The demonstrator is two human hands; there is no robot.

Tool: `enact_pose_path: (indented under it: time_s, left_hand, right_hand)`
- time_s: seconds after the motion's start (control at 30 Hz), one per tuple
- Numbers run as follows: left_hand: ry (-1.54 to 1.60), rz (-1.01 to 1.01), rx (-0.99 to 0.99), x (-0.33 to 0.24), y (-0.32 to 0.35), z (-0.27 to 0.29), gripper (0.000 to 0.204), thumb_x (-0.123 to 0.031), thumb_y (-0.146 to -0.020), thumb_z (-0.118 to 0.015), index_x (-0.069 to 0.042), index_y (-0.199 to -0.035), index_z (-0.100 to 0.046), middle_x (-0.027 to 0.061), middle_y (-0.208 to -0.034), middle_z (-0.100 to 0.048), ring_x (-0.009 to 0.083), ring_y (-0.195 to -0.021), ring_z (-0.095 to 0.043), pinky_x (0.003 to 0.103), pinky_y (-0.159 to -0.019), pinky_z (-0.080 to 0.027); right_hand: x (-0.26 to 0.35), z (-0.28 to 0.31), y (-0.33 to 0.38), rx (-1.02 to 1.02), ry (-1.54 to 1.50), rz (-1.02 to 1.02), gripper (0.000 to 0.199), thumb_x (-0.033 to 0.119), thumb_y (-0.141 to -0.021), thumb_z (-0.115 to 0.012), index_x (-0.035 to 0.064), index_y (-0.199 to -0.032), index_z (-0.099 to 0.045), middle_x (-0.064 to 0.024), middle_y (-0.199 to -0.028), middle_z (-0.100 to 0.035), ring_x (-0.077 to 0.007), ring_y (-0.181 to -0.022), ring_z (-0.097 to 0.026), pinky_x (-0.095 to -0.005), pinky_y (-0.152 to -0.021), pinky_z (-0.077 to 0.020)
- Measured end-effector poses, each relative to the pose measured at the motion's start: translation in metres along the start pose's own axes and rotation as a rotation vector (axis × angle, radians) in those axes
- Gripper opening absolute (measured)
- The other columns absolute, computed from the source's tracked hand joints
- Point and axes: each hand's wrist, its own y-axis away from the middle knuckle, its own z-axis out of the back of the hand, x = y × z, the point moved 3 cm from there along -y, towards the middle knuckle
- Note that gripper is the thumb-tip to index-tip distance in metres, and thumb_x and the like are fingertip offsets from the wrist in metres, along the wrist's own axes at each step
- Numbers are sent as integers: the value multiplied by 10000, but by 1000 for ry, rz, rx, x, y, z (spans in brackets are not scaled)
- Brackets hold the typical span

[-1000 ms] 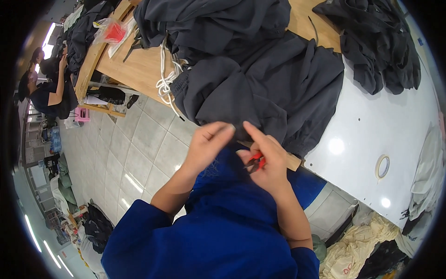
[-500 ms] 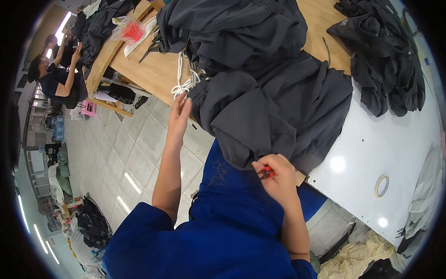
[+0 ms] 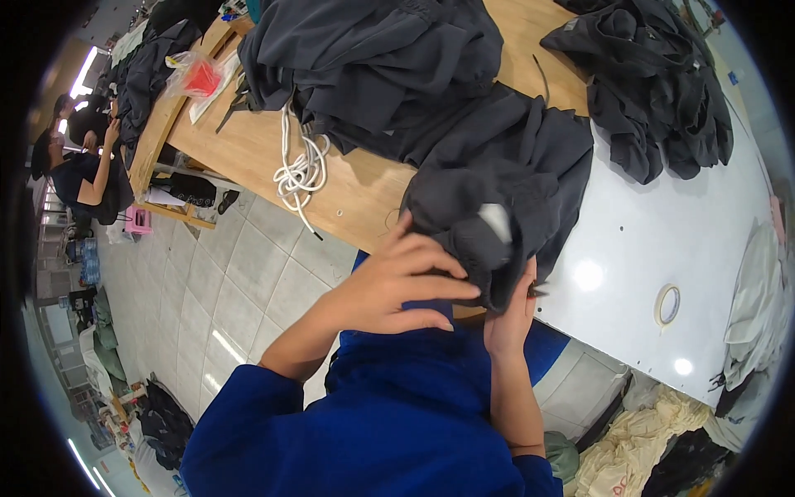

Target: Trimming excess threads and inspecting a pair of athletic shorts at a garment manufacturing facility.

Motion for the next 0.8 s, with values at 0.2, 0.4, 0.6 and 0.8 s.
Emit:
enact_pose_path:
  time_s: [0.2, 0.4, 0.6, 0.8]
  left_hand:
    - [197, 105, -125, 17, 18, -21, 175, -214, -825, -653, -142, -981, -687, 32, -994, -630, 225, -989, -578, 517, -1029, -294]
    - [803, 484, -390, 36, 31, -22, 284, -131, -939, -488, -6, -1194, -478, 43, -874, -603, 83, -808, -540, 225, -772, -420]
    - [673, 330, -424, 31, 21, -7, 479, -279, -875, -567, -7, -1252, -449, 55, -996, -569, 120, -917, -527, 247, -843, -403]
    - [617, 375, -444, 22, 20, -16, 497, -52, -773, -705, 8, -1212, -479, 68, -1102, -548, 138, -1018, -533, 268, -903, -405]
  right_hand:
    - [-5, 20, 2, -18, 67, -82, 447, 187, -978, -440, 93, -1396, -314, -49, -1301, -478, -149, -1137, -519, -296, -902, -467]
    - [-3, 13, 5, 46, 128, -45, 471, 52, -883, -576, 46, -1322, -404, -45, -1129, -558, -118, -993, -547, -241, -837, -448]
    - [-8, 2, 13, 286, 395, 118, 391, -82, -814, -611, 7, -1184, -520, -10, -844, -568, -45, -603, -495, -163, -541, -392]
    - [3, 2, 16, -10, 485, 223, 440, -26, -888, -513, 16, -1313, -406, -36, -1079, -526, -83, -894, -482, -222, -803, -400]
